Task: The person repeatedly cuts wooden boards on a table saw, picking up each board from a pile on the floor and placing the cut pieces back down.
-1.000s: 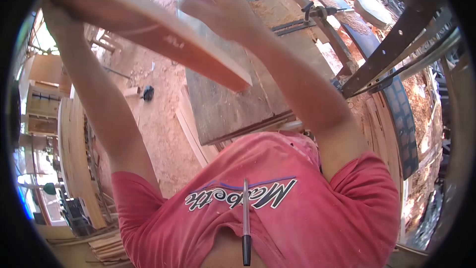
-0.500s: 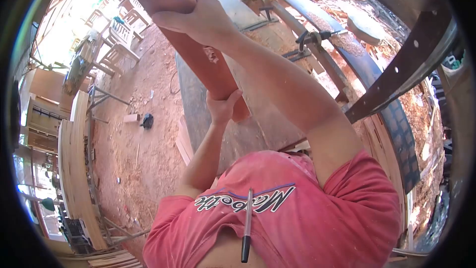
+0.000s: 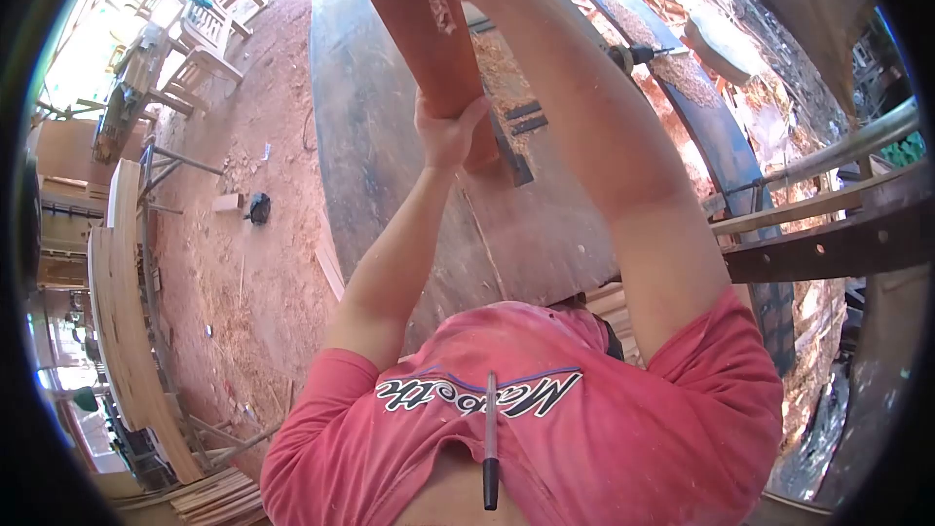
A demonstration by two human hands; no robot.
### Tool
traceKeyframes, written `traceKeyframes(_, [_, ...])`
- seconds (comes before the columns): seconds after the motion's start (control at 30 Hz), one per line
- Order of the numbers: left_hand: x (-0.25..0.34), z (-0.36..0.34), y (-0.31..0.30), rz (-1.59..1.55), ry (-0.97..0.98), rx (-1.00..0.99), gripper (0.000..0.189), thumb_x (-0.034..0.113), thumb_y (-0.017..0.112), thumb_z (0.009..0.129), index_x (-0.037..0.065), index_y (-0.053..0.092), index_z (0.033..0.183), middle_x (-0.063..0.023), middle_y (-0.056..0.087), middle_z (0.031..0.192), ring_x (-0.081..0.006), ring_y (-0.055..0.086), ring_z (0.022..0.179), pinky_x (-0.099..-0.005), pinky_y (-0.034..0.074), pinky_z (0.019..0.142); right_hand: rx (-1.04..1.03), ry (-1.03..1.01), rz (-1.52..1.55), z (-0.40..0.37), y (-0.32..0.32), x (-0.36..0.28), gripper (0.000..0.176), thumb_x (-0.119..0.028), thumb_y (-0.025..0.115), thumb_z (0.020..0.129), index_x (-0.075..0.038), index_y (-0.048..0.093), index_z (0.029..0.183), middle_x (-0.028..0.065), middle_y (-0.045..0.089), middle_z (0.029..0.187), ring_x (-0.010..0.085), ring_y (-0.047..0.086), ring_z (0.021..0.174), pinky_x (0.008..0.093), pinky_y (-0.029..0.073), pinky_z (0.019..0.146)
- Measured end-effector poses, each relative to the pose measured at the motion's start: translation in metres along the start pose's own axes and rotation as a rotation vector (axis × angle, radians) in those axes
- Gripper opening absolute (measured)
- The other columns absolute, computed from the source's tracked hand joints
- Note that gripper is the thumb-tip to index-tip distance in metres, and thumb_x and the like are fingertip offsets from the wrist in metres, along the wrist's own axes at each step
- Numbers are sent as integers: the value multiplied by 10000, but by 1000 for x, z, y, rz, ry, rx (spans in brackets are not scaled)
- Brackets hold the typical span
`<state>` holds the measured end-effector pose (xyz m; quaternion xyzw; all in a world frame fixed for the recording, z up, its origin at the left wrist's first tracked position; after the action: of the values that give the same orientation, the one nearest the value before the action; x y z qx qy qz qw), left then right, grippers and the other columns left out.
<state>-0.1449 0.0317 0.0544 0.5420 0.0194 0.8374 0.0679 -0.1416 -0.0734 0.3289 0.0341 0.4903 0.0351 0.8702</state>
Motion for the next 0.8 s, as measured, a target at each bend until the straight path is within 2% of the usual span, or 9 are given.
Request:
traceKeyframes(0.17, [-6,0,-3,-43,-65,-48,597,144,937,691,6,584,1153,-98,677,1117,-219,673,1017,-362,544,874,8,-49,43,-4,-10,10,400,-273,781,933,-10,676,1217,16,701,1018,76,646,898,224,515,763])
traceKeyframes(0.23, [-18,5,-9,-93,-62,-182,637,126,928,703,7,573,1219,-99,652,1201,-224,648,1098,-356,524,934,10,-46,48,-16,-11,13,417,-281,788,928,-15,677,1229,21,706,1029,79,648,903,232,520,775])
traceKeyframes(0.3, [-21,1,-6,-82,-18,-167,667,119,923,709,6,561,1258,-100,642,1228,-226,635,1126,-356,515,955,59,174,-112,-30,-13,17,454,-282,802,915,-16,673,1260,30,716,1055,92,655,922,254,527,804])
traceKeyframes(0.33, [-20,-1,-5,-74,30,-147,698,112,918,715,6,549,1298,-101,632,1255,-227,623,1154,-357,506,975,63,180,-114,-32,-12,27,454,-282,802,915,-16,673,1260,30,716,1055,92,655,922,254,527,804])
traceKeyframes(0.4, [-32,-2,-3,-69,37,-123,722,112,919,717,8,539,1322,-101,635,1254,-226,624,1151,-361,506,978,86,-18,36,-34,-9,49,472,-289,810,905,-20,677,1270,37,725,1055,107,666,933,270,531,816])
traceKeyframes(0.5, [-34,-5,-4,-73,29,-109,733,112,921,720,10,536,1335,-103,645,1237,-222,631,1136,-365,510,971,84,-90,51,-29,-8,50,441,-282,810,900,-24,698,1239,36,732,1044,115,674,944,272,531,820])
traceKeyframes(0.63, [-25,2,-4,-86,-4,-94,683,114,919,728,15,564,1303,-110,670,1186,-217,654,1083,-359,529,932,101,-80,0,-22,-6,54,427,-282,806,898,-22,708,1223,32,732,1033,114,674,938,276,531,817])
traceKeyframes(0.73, [-28,12,-4,-69,-1,-95,653,132,920,731,17,583,1278,-112,678,1168,-215,662,1054,-354,538,909,117,3,-92,-18,-6,53,432,-287,800,898,-19,709,1225,29,733,1032,115,675,924,280,532,810])
traceKeyframes(0.8, [-32,17,-4,-70,-15,-90,650,142,922,729,18,587,1271,-111,678,1169,-214,660,1057,-354,536,908,129,-76,-73,-13,-8,60,430,-302,799,896,-22,719,1212,27,734,1010,114,675,903,278,531,794])
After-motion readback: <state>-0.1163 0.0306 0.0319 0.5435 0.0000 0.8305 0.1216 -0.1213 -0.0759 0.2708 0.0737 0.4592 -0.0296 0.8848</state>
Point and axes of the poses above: each hand's wrist, its own z-axis towards the middle knuckle, its own y-axis out of the palm, x = y × z, the point moved 3 cm from there along z, towards the middle knuckle
